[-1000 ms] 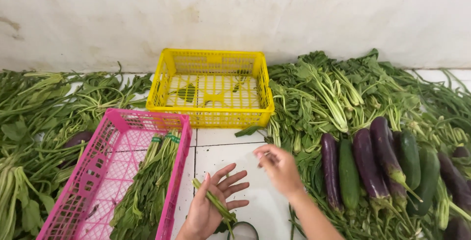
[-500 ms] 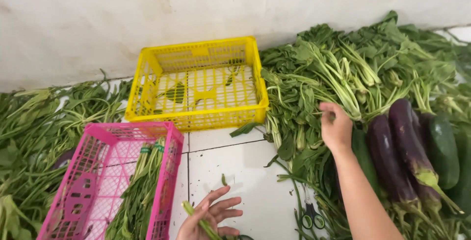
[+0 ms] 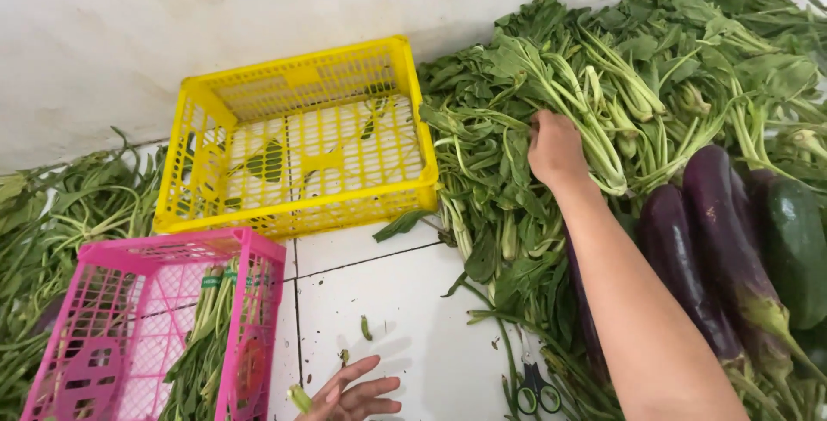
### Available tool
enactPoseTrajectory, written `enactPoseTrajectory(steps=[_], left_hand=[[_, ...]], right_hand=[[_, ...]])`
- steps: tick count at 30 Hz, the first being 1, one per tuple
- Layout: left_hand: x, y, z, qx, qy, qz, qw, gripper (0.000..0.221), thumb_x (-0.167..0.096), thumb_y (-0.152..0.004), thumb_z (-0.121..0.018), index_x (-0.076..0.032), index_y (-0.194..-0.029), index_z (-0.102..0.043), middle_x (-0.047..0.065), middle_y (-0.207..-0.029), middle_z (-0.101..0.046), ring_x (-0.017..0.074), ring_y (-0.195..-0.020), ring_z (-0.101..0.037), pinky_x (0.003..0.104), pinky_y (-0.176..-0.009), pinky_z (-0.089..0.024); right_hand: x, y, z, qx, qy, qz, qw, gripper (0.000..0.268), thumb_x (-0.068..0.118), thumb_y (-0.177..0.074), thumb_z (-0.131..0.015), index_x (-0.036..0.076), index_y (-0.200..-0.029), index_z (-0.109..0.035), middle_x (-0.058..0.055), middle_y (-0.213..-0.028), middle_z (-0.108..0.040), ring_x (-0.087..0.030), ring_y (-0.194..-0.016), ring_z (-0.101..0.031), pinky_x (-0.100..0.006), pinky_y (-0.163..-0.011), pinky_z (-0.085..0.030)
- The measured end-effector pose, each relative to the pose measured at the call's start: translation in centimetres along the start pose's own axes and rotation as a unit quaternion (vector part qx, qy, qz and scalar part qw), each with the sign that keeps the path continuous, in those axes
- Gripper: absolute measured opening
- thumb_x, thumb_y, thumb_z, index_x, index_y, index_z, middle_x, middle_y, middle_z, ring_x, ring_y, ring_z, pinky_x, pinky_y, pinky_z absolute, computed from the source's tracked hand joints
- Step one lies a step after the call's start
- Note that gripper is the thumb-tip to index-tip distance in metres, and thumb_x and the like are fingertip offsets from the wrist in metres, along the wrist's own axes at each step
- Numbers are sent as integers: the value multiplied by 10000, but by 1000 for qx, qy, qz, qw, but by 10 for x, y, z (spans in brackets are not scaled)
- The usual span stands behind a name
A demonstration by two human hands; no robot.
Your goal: Sorting through a pile of leafy greens to align stalks and secure them into bundles using green tape.
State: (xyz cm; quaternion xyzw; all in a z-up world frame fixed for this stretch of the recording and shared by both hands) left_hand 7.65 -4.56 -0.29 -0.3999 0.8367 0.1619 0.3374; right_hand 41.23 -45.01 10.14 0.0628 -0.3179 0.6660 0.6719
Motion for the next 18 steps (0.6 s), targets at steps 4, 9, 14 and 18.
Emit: enactPoseTrajectory(steps=[4,9,14,18], left_hand=[[-10,-1,-10,14,-19,30,999,646,-465,-1083,-422,-51,-1550,-252,261,-1486,-554,438,-1306,-626,609,-1144,-419],[-14,-4,-18,-11,-24,40,999,645,-438,-1058,-424,-37,-1542,-278,275,-1459,-577,440,-1273,-651,603,-1126,-425],[-5,-7,-11,20,-18,32,999,654,-452,-1070,-408,-33,-1545,-246,264,-1479,-562,426,-1288,-647,597,-1139,-430],[-13,-4,-12,8,-32,34,999,662,-473,-1059,-418,-52,-1550,-277,255,-1477,-572,431,-1289,-643,611,-1142,-413]], right_hand=[[-10,-6,-16,19,79,23,996,332,117,-883,-659,5,-1195,-675,-225,-1163,-634,-431,-1114,-558,-520,-971,-446],[20,2,16,198,-3,-119,973,335,11,-989,-589,15,-1323,-564,-176,-1180,-680,-297,-1004,-699,-399,-943,-581],[19,7,30,172,-48,-166,970,339,206,-1041,-533,100,-1354,-607,-121,-1228,-707,-255,-818,-689,-391,-796,-544],[27,19,45,225,-197,-290,909,523,245,-1048,-352,-25,-1489,-433,-162,-1623,-372,-330,-1519,-334,-484,-1259,-262]])
Point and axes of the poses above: each hand's wrist, its own y-axis away from the middle knuckle, its own z-axis out of the back of the hand, x = y × z, the point moved 7 cm from there along -y, towards the middle knuckle
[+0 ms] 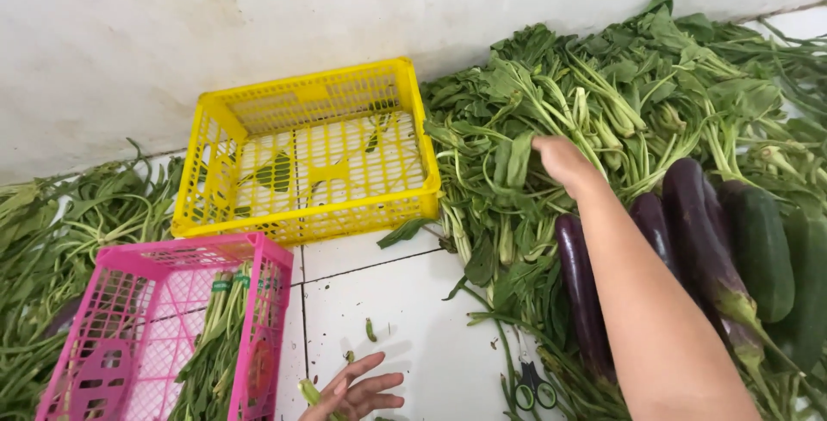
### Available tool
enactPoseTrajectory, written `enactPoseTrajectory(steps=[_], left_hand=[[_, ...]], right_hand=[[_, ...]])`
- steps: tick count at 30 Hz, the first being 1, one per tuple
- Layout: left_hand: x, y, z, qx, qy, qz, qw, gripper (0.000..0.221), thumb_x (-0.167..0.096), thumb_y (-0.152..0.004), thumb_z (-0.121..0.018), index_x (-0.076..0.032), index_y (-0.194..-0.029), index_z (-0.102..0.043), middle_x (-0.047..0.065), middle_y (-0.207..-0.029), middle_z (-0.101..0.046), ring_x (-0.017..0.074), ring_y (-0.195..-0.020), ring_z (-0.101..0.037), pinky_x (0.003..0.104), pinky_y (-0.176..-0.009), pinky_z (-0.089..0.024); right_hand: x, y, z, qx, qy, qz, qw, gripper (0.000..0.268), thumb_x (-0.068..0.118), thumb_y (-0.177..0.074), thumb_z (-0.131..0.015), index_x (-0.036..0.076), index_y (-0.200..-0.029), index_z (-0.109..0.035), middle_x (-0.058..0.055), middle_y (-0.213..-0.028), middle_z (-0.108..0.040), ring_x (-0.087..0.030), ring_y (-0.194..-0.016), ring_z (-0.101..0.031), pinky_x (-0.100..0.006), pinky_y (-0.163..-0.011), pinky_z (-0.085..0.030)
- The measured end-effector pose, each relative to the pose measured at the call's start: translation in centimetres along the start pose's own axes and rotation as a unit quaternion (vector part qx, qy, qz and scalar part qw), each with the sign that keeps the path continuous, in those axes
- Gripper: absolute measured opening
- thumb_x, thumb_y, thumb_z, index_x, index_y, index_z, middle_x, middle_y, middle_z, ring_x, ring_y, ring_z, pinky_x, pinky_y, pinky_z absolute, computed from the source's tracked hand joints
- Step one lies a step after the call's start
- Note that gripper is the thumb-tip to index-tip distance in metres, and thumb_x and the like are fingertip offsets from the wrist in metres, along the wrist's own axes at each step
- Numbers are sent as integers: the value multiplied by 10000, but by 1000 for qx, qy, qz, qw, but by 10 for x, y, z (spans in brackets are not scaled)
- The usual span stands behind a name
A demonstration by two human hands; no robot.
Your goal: Sorting through a pile of leafy greens to align stalks and secure them into bundles using green tape.
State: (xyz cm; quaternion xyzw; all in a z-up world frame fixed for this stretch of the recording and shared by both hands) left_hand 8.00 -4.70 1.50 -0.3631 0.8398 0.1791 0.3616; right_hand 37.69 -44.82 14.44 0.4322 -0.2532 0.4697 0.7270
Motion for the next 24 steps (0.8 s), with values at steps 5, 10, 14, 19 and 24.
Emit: enactPoseTrajectory(steps=[5,10,14,19,24], left_hand=[[-1,-6,-3,15,6,-12,1000,641,-460,-1063,-392,-48,-1543,-283,261,-1465,-570,434,-1269,-647,601,-1128,-433],[1,-3,-6,-27,9,0,1000,635,-436,-1032,-354,-33,-1522,-325,253,-1428,-625,413,-1223,-696,583,-1111,-465],[2,-8,3,-8,2,-12,1000,619,-399,-1044,-375,-16,-1525,-305,273,-1428,-611,423,-1228,-684,572,-1101,-482],[7,-8,8,-14,10,6,1000,625,-413,-1032,-392,-42,-1528,-310,270,-1428,-610,420,-1220,-694,563,-1096,-497],[-9,-12,-8,-21,-1,-2,1000,613,-387,-1027,-373,-20,-1517,-336,266,-1403,-630,423,-1219,-686,569,-1095,-505]], right_hand=[[14,20,4,6,-166,-51,985,676,414,-1051,-185,-66,-1346,-559,-210,-1411,-576,-340,-1242,-552,-489,-1107,-343],[10,10,-2,-22,119,-34,992,407,379,-982,-648,71,-1241,-709,-156,-1363,-654,-367,-1255,-620,-550,-1161,-402],[33,-3,2,-102,161,76,979,173,128,-896,-788,57,-1015,-684,-102,-957,-725,-206,-831,-687,-359,-844,-536],[93,38,23,-182,107,185,960,202,166,-912,-822,84,-855,-646,-67,-802,-692,-115,-555,-512,-256,-594,-499],[153,96,51,-134,-206,330,911,164,57,-950,-673,87,-1111,-659,-22,-966,-631,-107,-868,-556,-217,-815,-522]])
Point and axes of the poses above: each hand's wrist, its own y-axis away from the middle knuckle, its own z-axis out of the back of the hand, x = y × z, the point moved 7 cm from there along -y, towards the middle knuckle
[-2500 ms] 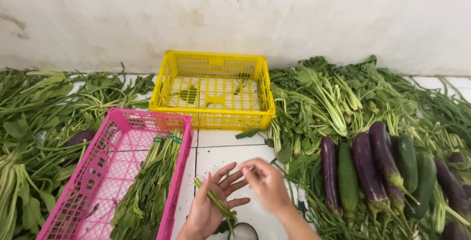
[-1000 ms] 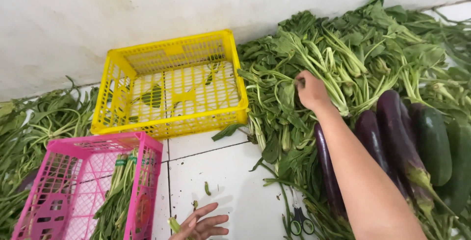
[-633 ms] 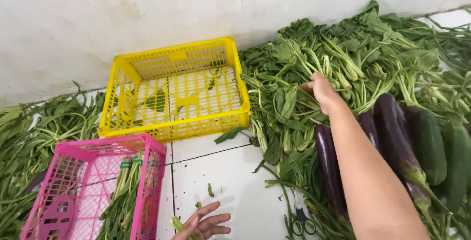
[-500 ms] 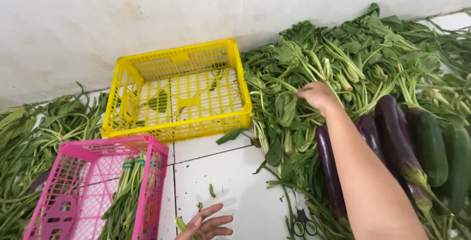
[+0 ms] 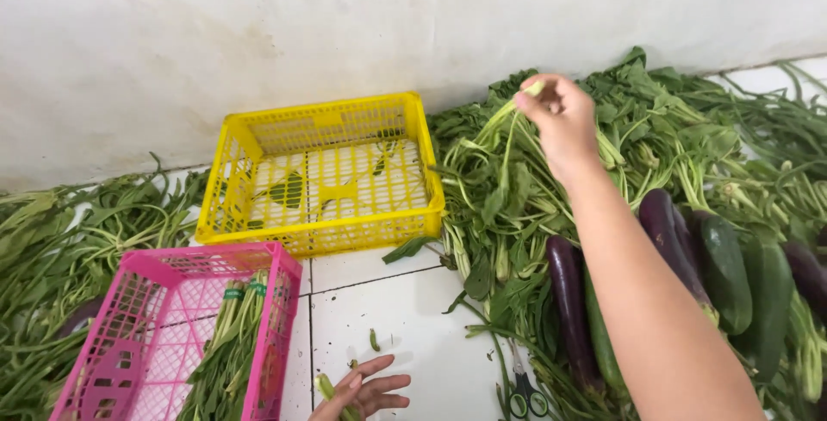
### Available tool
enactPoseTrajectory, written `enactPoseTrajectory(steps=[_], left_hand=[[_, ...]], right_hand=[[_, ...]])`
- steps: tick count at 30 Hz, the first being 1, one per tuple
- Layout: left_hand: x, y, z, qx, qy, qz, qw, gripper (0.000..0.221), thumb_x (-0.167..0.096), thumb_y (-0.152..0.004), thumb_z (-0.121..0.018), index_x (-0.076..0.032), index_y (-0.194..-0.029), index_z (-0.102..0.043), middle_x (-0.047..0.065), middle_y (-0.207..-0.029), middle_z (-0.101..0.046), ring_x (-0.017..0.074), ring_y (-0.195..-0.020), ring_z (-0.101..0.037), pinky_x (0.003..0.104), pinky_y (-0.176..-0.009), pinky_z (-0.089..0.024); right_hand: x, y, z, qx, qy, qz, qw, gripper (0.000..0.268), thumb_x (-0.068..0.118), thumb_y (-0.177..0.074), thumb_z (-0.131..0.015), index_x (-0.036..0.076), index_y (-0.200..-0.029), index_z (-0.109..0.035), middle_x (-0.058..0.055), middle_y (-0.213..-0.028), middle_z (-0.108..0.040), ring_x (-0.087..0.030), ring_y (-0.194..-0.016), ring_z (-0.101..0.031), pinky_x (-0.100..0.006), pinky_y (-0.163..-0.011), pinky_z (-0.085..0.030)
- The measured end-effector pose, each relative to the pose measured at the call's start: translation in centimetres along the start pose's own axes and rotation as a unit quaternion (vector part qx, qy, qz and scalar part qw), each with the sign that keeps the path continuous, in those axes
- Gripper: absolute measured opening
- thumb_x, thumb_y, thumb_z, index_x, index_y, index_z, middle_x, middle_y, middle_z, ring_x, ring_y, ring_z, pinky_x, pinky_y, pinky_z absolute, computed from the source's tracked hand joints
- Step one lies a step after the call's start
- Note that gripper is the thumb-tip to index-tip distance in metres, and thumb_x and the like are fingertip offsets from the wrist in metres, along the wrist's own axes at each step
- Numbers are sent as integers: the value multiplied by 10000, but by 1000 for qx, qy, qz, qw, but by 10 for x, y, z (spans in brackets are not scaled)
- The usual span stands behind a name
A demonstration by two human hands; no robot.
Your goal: Sorting through a pile of leafy greens to align stalks and secure them into bundles using green tape.
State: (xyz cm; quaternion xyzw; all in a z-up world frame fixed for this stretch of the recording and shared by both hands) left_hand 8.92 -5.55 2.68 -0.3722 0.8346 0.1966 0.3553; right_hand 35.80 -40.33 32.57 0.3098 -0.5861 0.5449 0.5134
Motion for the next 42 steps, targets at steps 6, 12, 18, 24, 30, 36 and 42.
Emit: enactPoseTrajectory(steps=[6,12,18,24,30,36,42], left_hand=[[-3,-1,-3,-5,-11,7,1000,623,-390,-1020,-347,-20,-1520,-324,262,-1410,-637,421,-1232,-693,578,-1109,-508],[-16,-4,-18,-1,-12,-16,1000,614,-371,-1021,-360,-1,-1512,-345,260,-1386,-650,408,-1206,-698,571,-1092,-507],[-22,1,-21,-26,7,-25,999,651,-385,-1008,-397,4,-1523,-313,295,-1391,-637,420,-1146,-717,564,-1050,-528],[-25,4,-23,-26,134,-13,991,1183,-889,-773,-103,-69,-1608,-273,340,-1443,-563,447,-1122,-650,322,-615,-559],[-43,8,-33,-150,123,-118,974,989,-761,-935,-136,-12,-1515,-422,308,-1210,-683,356,-904,-675,262,-385,-317],[-68,15,-51,-147,100,-168,970,976,-783,-940,-171,-37,-1515,-425,282,-1184,-705,290,-849,-690,215,-350,-292],[-65,15,-56,-236,99,-136,957,901,-693,-1001,-151,1,-1460,-497,279,-1050,-731,282,-757,-686,223,-318,-226]], right_hand=[[56,-5,7,175,-455,82,869,178,242,-1111,-531,161,-1197,-663,6,-864,-697,-160,-826,-680,-340,-824,-566],[49,18,-15,159,-377,-86,909,455,179,-944,-433,31,-1319,-643,24,-708,-556,-78,-574,-429,-240,-552,-367],[105,59,8,321,-566,98,753,386,81,-978,-500,-76,-1299,-645,-11,-785,-624,-31,-558,-385,-140,-432,-304],[109,42,29,268,-579,154,755,362,129,-1184,-481,15,-1519,-555,-26,-915,-752,-25,-701,-657,-81,-502,-426],[40,70,-20,178,-375,-104,904,660,430,-919,-694,106,-1475,-544,90,-642,-595,-6,-452,-416,-146,-333,-295],[-8,94,-12,128,-262,-182,939,546,8,-948,-335,-28,-1458,-527,66,-622,-458,-47,-457,-311,-182,-331,-255],[53,107,3,204,-328,-86,918,552,158,-1063,-453,197,-1608,-378,15,-804,-663,-54,-579,-568,-182,-438,-454]])
Point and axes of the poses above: each hand's wrist, its own y-axis away from the middle knuckle, its own z-axis out of the back of the hand, x = y × z, the point moved 7 cm from there along -y, towards the middle knuckle
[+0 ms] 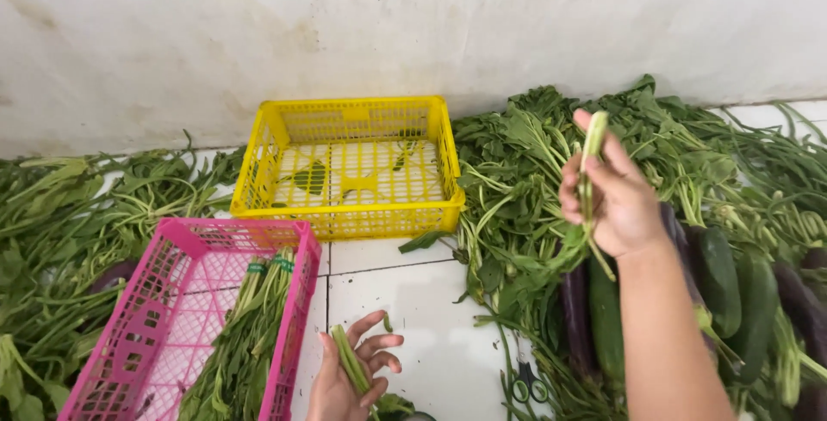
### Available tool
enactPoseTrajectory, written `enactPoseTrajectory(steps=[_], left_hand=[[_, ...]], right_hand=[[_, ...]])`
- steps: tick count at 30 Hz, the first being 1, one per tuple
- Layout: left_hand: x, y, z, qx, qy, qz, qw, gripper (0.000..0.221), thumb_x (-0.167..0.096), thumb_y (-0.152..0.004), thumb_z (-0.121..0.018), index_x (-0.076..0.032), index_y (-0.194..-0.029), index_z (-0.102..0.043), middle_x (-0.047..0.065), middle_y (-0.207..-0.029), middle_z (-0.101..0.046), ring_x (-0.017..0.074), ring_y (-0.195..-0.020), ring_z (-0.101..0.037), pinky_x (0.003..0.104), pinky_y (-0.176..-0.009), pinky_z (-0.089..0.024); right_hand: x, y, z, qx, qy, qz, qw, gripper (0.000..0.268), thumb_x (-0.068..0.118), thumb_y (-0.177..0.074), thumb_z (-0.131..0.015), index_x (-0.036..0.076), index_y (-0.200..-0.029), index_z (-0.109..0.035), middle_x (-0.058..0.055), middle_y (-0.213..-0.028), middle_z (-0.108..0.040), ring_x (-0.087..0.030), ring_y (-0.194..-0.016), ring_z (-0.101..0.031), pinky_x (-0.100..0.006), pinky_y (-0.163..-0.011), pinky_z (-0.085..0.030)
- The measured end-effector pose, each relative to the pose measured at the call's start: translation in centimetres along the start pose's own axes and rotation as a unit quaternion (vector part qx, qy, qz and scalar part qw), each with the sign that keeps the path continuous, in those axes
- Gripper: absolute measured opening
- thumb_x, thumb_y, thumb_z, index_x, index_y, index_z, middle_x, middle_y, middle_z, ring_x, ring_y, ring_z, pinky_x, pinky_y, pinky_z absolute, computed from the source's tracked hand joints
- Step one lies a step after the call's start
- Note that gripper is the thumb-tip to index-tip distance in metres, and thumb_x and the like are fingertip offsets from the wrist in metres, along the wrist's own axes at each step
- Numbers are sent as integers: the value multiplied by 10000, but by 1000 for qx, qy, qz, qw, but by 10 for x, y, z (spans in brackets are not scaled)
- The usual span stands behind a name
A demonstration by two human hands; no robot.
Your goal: Sorting through a pile of leafy greens to align stalks and secure them into bundles using green tape.
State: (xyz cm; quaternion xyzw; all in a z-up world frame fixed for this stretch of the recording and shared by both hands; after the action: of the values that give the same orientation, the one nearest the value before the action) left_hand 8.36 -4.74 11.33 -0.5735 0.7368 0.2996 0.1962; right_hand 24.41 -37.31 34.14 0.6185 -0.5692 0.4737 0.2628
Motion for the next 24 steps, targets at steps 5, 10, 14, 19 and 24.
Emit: enactPoseTrajectory(steps=[5,10,14,19,24], left_hand=[[-9,5,-10,33,26,-12,999,841,-670,-997,-231,-19,-1469,-478,250,-1112,-700,314,-894,-680,374,-578,-477],[-24,19,-29,-23,21,4,1000,671,-469,-1076,-164,-25,-1488,-453,277,-1207,-660,363,-1038,-640,514,-927,-515],[-23,24,-31,20,58,-14,998,599,-383,-1056,-304,48,-1420,-503,311,-1219,-677,410,-1152,-655,542,-1097,-482],[-26,33,-49,-7,62,4,998,704,-479,-1065,-225,69,-1403,-511,332,-1197,-673,424,-1154,-650,548,-1098,-488],[-29,44,-66,62,52,11,997,698,-494,-1048,-229,19,-1435,-499,282,-1328,-652,400,-1288,-605,545,-1121,-464]], right_hand=[[-116,29,55,-131,40,-128,982,495,174,-1032,-408,102,-1521,-432,-21,-807,-561,-80,-633,-477,-228,-521,-408],[-144,84,37,-264,73,-195,942,484,-12,-1026,-387,-21,-1493,-516,-180,-1093,-614,-227,-949,-561,-365,-867,-489],[-126,105,7,-202,166,-143,955,444,-55,-957,-529,-26,-1397,-586,-196,-1220,-706,-264,-1060,-658,-367,-924,-523],[-89,127,-43,-166,189,-106,962,365,-93,-915,-579,-76,-1279,-610,-235,-1190,-736,-280,-1009,-692,-342,-855,-545],[-70,149,-100,-116,259,-68,956,355,-86,-858,-654,-77,-1210,-701,-194,-1068,-803,-241,-932,-736,-321,-856,-570]])
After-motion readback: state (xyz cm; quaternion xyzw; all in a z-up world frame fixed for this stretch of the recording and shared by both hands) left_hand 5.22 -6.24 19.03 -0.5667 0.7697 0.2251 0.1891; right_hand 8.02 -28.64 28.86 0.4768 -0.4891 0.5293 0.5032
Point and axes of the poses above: each hand's wrist, its own y-axis away from the middle knuckle, its own z-axis out of the back of the hand, x = y × z, the point moved 7 cm from there along -y, towards the middle knuckle
